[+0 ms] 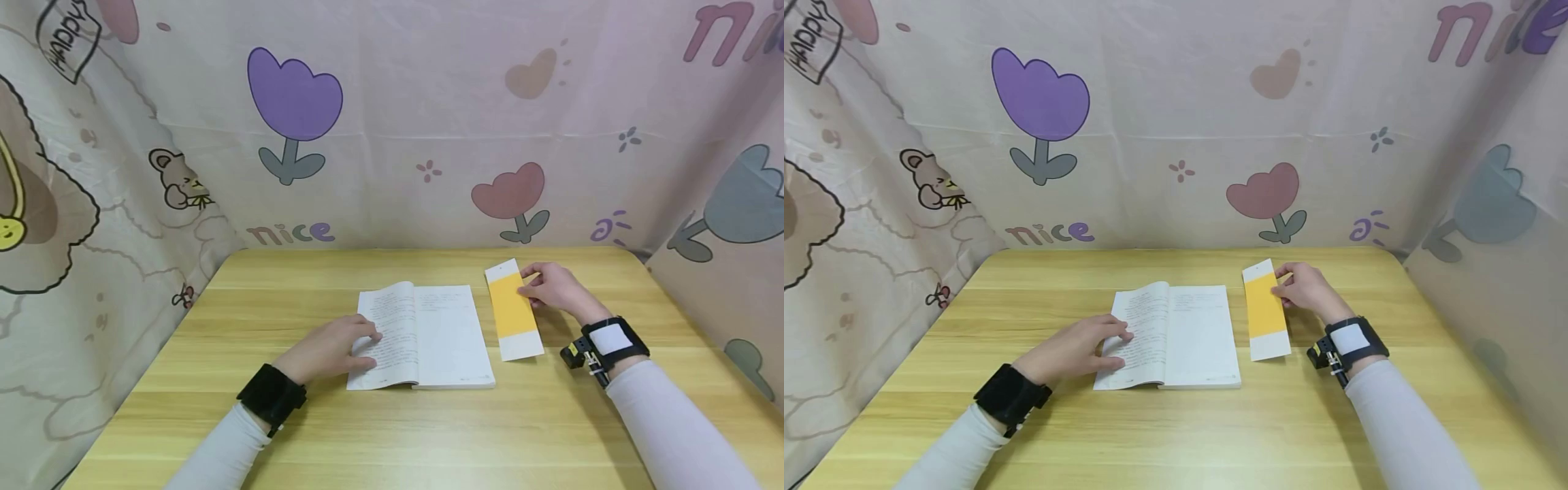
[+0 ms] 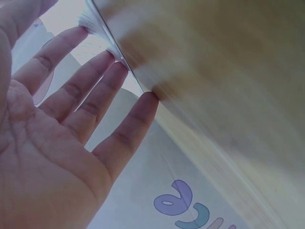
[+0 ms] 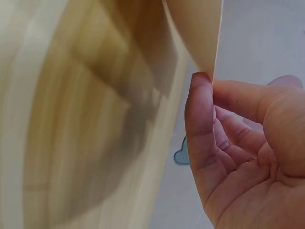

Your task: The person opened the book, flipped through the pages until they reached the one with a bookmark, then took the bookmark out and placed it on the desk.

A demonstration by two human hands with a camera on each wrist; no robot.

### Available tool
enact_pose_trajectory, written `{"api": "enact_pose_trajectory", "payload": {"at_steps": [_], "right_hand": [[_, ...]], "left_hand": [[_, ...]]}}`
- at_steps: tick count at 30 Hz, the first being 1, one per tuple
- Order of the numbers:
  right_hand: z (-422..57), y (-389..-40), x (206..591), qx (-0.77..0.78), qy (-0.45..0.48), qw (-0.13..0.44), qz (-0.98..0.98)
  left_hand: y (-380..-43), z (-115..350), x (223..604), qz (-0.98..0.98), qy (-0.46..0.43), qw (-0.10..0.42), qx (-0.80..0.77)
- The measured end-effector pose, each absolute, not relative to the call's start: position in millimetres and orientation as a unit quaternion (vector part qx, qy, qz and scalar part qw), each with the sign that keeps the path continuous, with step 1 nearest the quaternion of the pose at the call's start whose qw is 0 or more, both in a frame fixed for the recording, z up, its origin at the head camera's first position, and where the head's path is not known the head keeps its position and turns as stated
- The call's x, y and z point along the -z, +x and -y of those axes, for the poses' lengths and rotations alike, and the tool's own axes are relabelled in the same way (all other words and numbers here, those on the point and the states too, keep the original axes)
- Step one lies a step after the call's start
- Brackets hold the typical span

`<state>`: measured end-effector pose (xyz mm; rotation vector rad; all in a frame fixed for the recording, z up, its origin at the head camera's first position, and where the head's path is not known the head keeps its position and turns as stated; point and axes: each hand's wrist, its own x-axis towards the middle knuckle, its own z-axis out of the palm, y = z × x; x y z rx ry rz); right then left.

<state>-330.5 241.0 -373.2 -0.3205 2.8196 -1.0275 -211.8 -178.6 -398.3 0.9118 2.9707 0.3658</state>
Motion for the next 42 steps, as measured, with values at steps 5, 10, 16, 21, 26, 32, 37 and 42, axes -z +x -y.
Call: {"api": "enact_pose_trajectory", "payload": {"at_steps": [5, 10, 16, 21, 26, 32, 37, 42], "right_hand": [[-249, -333, 376, 0.264, -0.097, 0.056, -0.958], [-249, -331, 377, 0.193, -0.08, 0.052, -0.977], [-248, -327, 380, 0.15, -0.085, 0.02, -0.985], [-245, -326, 382, 0.133, -0.098, -0.009, -0.986], [-239, -318, 384, 0.122, -0.129, -0.018, -0.984], [-230, -306, 388, 0.097, -0.185, 0.009, -0.978], [-231, -303, 389, 0.094, -0.189, 0.0, -0.978], [-233, -303, 391, 0.09, -0.187, -0.007, -0.978]], "left_hand": [[-211, 179, 396, -0.95, 0.289, 0.005, -0.116], [-212, 179, 396, -0.951, 0.286, 0.008, -0.117], [-212, 179, 398, -0.951, 0.286, 0.008, -0.116], [-212, 180, 397, -0.95, 0.289, 0.003, -0.121], [-211, 179, 397, -0.949, 0.289, 0.005, -0.123], [-209, 179, 397, -0.951, 0.286, 0.008, -0.12], [-209, 179, 396, -0.951, 0.282, 0.011, -0.126], [-210, 179, 396, -0.95, 0.288, 0.008, -0.122]]}}
